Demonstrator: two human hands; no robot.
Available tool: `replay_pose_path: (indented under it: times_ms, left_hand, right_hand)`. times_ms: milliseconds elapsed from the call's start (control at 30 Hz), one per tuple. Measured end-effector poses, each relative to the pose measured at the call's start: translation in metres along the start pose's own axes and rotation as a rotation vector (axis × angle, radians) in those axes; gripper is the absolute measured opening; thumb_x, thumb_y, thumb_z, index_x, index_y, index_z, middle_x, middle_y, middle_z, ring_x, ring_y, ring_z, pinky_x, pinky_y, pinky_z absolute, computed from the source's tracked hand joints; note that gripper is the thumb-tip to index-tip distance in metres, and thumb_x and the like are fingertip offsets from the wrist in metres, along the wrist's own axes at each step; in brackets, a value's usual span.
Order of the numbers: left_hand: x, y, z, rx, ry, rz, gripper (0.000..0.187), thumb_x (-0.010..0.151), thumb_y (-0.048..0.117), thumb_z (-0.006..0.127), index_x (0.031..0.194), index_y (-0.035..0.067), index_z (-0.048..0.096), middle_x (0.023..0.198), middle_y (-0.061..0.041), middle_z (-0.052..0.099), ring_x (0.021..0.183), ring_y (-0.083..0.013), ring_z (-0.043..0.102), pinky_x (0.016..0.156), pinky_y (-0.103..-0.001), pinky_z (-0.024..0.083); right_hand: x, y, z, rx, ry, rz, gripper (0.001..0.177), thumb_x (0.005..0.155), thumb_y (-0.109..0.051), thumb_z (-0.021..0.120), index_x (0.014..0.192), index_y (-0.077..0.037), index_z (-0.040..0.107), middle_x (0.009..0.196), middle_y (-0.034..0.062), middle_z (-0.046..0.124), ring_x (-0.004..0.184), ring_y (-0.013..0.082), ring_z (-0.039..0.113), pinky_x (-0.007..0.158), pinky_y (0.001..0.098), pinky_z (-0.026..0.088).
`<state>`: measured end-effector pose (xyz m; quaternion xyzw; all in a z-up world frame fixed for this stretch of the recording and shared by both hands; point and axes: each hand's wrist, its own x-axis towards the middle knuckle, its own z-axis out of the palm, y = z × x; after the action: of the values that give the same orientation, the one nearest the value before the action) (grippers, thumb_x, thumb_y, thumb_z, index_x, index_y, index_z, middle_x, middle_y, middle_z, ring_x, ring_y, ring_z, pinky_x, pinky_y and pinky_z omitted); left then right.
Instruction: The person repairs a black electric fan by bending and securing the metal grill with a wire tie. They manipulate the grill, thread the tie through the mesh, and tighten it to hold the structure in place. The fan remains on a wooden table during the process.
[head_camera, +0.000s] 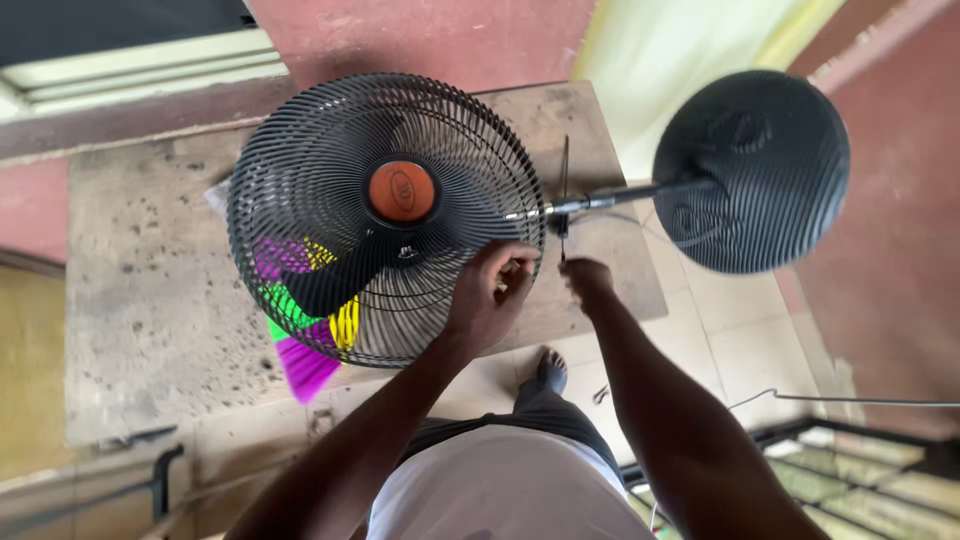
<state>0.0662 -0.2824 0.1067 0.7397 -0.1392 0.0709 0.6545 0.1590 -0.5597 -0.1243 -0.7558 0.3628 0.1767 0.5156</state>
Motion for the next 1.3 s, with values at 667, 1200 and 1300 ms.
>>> replay_pose_path:
  times_ms: [667,1200,1300]
  left_hand:
    - [-0.011,-0.046,0.13,-0.253,-0.027,-1.006,0.072,0.101,0.058,0.06,0.114,-0.012,0.073,0.097,-0.018,0.074,0.087,-0.0203,0.069,0.082,-0.036,0.057]
    - [-0.053,-0.09,0.142,-1.054,1.139,-0.82,0.07,0.083,0.036,0.081,0.133,-0.003,0.052,0.117,-0.014,0.067,0.112,-0.0305,0.064,0.104,-0.049,0.048]
    - [-0.049,-0.083,0.141,-0.97,1.013,-0.752,0.065,0.085,0.032,0.085,0.13,-0.001,0.052,0.114,-0.009,0.064,0.106,-0.0248,0.061,0.098,-0.045,0.047]
  right_hand:
    - [0.072,-0.111,0.024,-1.093,-0.327,-1.116,0.06,0.092,-0.038,0.069,0.143,-0.011,0.051,0.143,0.0171,0.055,0.136,0.0387,0.042,0.114,0.0535,0.028]
    - [0.06,-0.12,0.001,-1.235,-0.345,-0.969,0.025,0.097,-0.031,0.063,0.118,-0.019,0.066,0.113,0.0039,0.071,0.12,0.0254,0.059,0.104,0.0494,0.036]
    - [0.059,-0.123,-0.02,-1.22,-0.265,-0.916,0.019,0.098,-0.031,0.062,0.112,-0.019,0.068,0.112,0.0017,0.072,0.119,0.0224,0.059,0.104,0.0481,0.033]
